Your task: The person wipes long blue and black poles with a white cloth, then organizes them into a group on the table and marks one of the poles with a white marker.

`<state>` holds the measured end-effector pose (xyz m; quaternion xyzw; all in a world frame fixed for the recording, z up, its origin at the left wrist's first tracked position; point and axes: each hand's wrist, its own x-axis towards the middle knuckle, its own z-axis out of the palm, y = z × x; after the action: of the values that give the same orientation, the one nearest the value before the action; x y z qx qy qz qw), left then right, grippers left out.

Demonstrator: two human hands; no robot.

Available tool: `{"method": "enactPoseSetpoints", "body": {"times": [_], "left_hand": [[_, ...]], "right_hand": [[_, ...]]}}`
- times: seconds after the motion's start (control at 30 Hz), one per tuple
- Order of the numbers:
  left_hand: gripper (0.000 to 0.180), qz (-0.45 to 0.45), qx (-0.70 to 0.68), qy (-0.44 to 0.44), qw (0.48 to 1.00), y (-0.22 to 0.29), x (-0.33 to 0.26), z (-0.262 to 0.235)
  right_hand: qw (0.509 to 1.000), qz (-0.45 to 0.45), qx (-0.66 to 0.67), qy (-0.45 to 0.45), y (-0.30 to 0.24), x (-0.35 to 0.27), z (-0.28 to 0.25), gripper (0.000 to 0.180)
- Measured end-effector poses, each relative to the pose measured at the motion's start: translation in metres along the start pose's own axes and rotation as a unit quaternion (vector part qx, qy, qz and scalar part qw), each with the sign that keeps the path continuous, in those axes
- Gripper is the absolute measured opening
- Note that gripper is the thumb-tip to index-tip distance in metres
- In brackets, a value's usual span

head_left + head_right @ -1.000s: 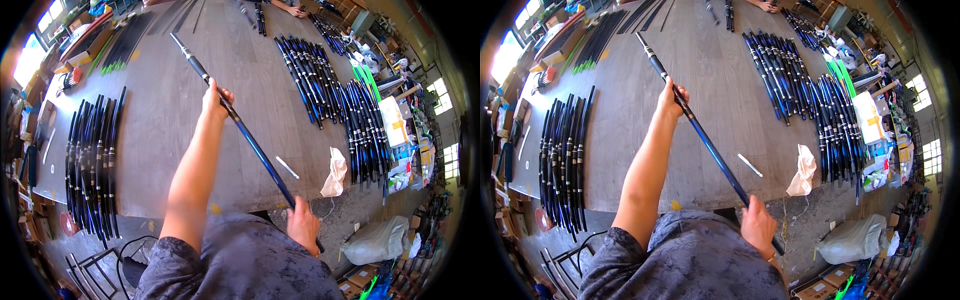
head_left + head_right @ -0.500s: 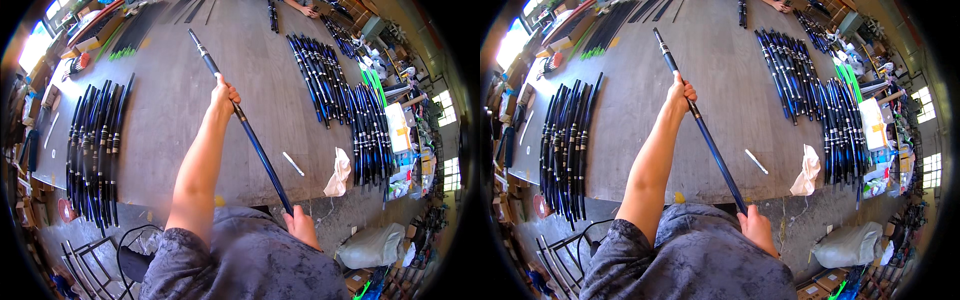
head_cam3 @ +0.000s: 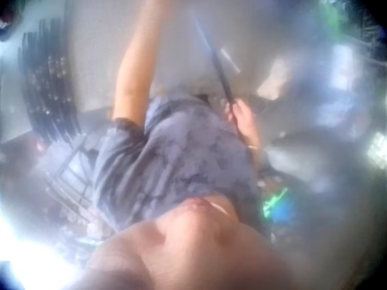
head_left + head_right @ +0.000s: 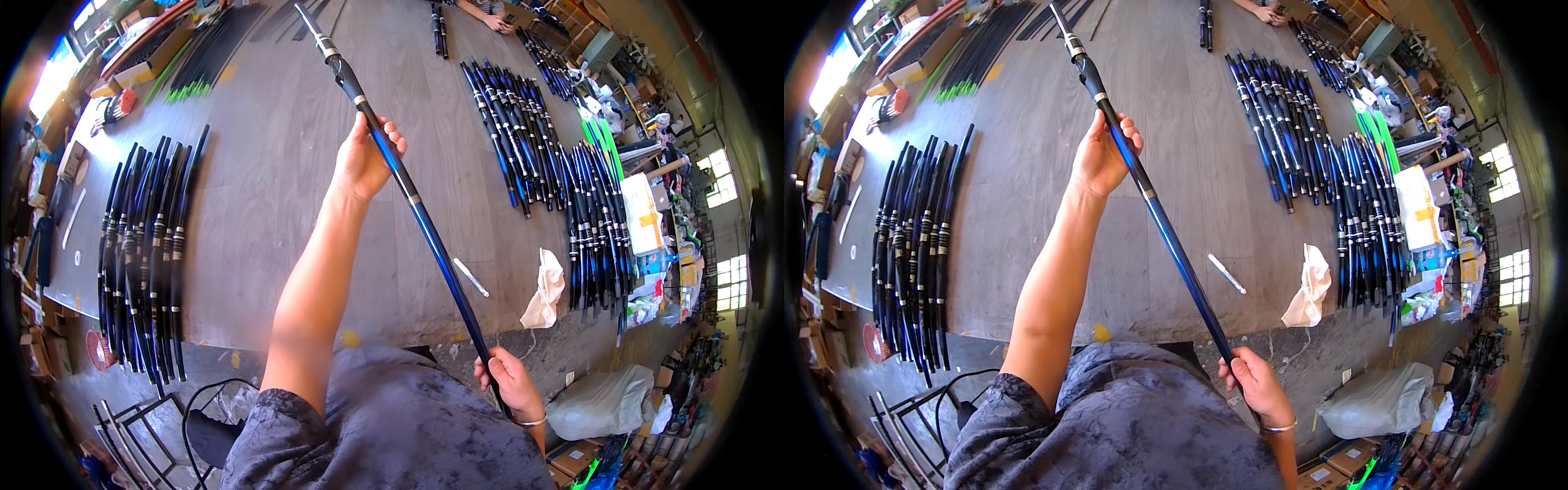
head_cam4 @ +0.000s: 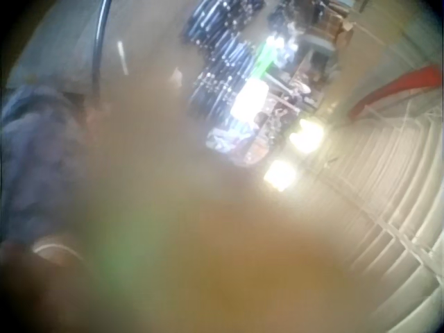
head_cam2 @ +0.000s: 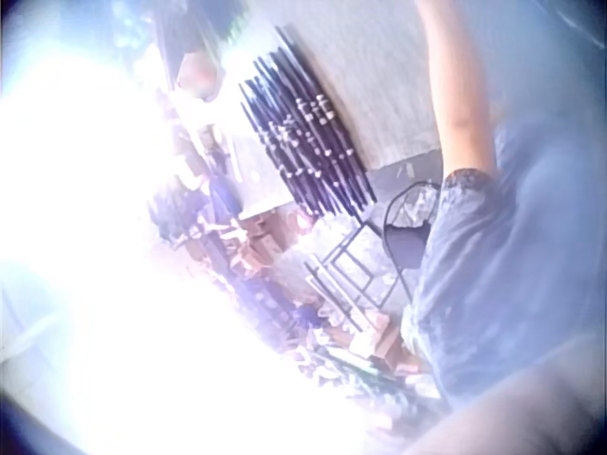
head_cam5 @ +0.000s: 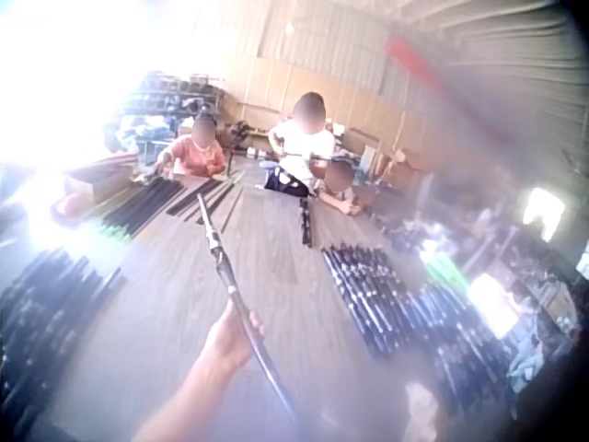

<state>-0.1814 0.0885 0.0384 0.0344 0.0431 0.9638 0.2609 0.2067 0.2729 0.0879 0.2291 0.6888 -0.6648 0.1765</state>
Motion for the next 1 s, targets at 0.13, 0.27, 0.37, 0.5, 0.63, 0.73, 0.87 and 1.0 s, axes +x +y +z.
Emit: {"method": "enactPoseSetpoints", "body": {"times": [0.13,0.27,0.37,0.5,0.63,0.73,0.87,1.0], "left_hand": [[0.033,0.000,-0.028,-0.024,0.999,-0.001,0.000,0.004],[0.030,0.017,0.002,0.008,1.000,-0.005,-0.003,0.007],[0.030,0.031,0.023,0.054,0.998,-0.008,-0.006,0.014],[0.039,0.048,0.043,0.098,0.993,-0.006,0.001,0.009],[0.052,0.065,0.140,0.286,0.946,0.003,0.015,0.008],[0.052,0.057,0.157,0.324,0.931,0.005,0.019,-0.003],[0.051,0.041,0.152,0.316,0.935,0.004,0.011,-0.007],[0.050,0.005,0.114,0.246,0.963,0.003,0.005,-0.024]], "right_hand": [[1.000,0.009,-0.020,0.019,-0.005,-0.002,0.001,0.031],[0.999,0.000,-0.041,0.035,-0.007,-0.004,0.003,0.032],[0.987,-0.024,-0.122,0.101,-0.004,-0.003,0.010,0.029],[0.892,-0.084,-0.388,0.219,-0.003,-0.002,0.025,0.027],[0.843,-0.057,-0.469,0.258,-0.014,0.002,0.055,0.028],[0.839,-0.054,-0.480,0.249,-0.010,0.003,0.057,0.029],[0.868,-0.027,-0.448,0.212,-0.004,-0.001,0.054,0.030],[0.920,-0.025,-0.361,0.151,0.014,-0.005,0.041,0.031]]}}
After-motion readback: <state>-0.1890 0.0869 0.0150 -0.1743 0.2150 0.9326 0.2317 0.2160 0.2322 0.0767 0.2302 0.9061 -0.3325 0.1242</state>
